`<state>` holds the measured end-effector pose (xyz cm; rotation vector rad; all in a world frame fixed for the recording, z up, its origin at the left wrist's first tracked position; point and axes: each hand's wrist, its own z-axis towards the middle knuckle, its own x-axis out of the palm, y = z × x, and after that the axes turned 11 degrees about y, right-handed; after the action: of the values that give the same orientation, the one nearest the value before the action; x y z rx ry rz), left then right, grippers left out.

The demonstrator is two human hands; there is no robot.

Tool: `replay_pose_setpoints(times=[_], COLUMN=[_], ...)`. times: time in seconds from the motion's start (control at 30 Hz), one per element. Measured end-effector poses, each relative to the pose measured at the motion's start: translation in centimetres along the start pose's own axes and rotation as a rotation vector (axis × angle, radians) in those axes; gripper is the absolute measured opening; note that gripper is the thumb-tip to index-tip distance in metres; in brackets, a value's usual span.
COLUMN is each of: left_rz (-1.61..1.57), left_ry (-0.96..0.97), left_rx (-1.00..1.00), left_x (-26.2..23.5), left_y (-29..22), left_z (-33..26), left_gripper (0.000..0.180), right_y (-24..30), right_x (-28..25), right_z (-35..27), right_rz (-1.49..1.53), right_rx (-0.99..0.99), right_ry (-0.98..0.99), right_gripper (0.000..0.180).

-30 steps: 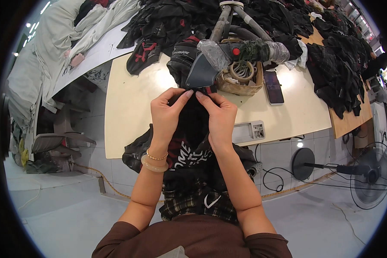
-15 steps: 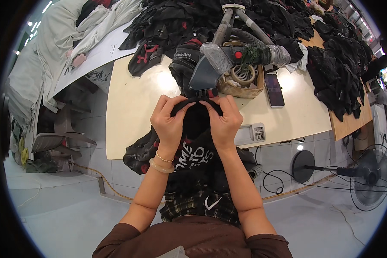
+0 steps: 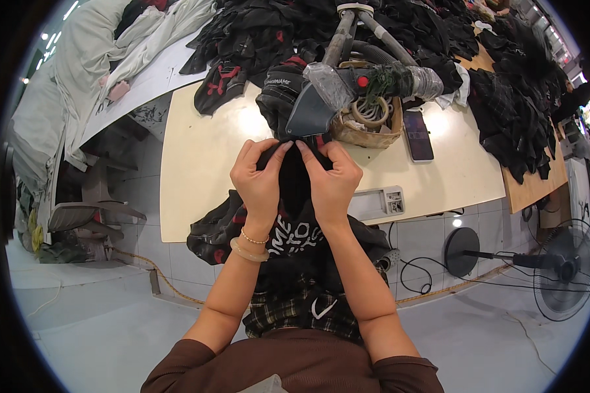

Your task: Inspecting and checking the seams of black textile garments on a workbench.

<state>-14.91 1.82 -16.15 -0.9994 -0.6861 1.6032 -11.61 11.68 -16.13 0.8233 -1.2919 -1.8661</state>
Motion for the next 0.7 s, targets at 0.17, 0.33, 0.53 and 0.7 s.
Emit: replay_pose_setpoints(times=[0.17,0.33,0.53,0.7], left_rz=[-0.020,-0.010,-0.012,-0.004], left_ry=[-0.005,0.003,0.047,0.079], left_rx=[-0.005,0.022,0.033,0.024], left_x=[0.3,0.4,0.6,0.5], left_y=[0.1,-0.2,-0.3,-0.4], left_z=[0.1,0.2,0.6,0.9], left_gripper=[0.015,0.016,0.018,0.021], right_y=[0.4,0.7,0.3,0.3], right_x=[-0.2,-0.5,-1.4,-1.8], right_z=[0.1,0.0,-0.3,-0.3], right_rz=[0.008,0.029,-0.018,-0.013], right_rx=[0.030,0.029,0.055,0.053], right_ry=[0.001,0.001,-0.004,-0.014], right_gripper=[0.029,0.027,0.031,0.034])
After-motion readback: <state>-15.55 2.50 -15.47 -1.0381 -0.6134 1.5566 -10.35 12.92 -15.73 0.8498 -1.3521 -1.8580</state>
